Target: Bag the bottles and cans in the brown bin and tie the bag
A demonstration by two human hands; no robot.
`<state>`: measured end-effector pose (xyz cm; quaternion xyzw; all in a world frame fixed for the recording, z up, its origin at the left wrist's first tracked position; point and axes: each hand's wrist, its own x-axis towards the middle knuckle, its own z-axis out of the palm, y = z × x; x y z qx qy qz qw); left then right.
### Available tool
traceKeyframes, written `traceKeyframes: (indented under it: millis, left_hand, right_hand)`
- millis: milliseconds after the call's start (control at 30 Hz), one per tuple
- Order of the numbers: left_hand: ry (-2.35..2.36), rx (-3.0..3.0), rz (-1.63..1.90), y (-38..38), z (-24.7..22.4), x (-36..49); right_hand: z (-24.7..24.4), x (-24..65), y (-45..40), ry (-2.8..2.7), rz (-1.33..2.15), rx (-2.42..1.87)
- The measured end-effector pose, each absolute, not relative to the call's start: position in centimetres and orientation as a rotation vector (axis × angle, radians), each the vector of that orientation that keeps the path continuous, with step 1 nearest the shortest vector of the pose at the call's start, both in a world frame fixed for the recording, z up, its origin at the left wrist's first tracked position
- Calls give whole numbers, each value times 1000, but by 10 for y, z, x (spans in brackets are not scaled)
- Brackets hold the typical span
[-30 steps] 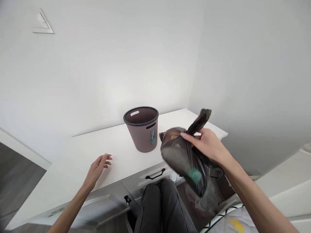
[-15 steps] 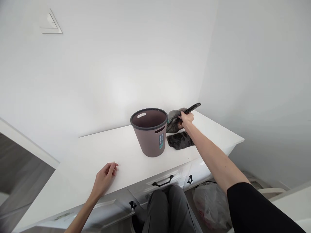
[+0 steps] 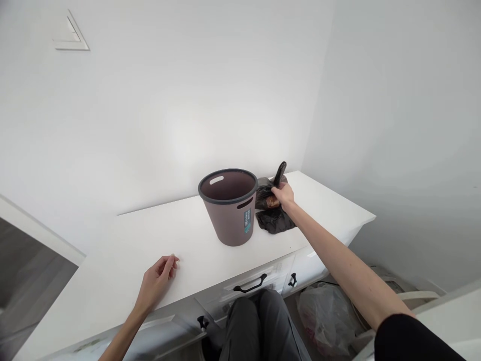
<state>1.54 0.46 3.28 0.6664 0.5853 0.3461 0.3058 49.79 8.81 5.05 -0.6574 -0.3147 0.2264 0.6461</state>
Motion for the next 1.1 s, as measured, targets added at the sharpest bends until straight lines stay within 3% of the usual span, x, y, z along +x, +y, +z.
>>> traceKeyframes:
  millis: [100, 200, 333, 700, 1100]
  left_hand:
    - [1549, 1783, 927, 4, 34, 16]
    - [1554, 1816, 920, 4, 34, 16]
    - [1555, 1831, 917, 4, 34, 16]
    - [1547, 1852, 920, 3, 28, 14]
    - [1518, 1819, 944, 9, 16, 7]
  right_hand:
    - [15, 486, 50, -862, 455, -1557]
    - [-29, 469, 16, -1347, 175, -1814]
    - [-65, 450, -16, -1634, 71, -2157]
    - [-68, 416, -81, -1840, -266, -2075]
    - [-62, 407, -115, -1988, -397, -1832]
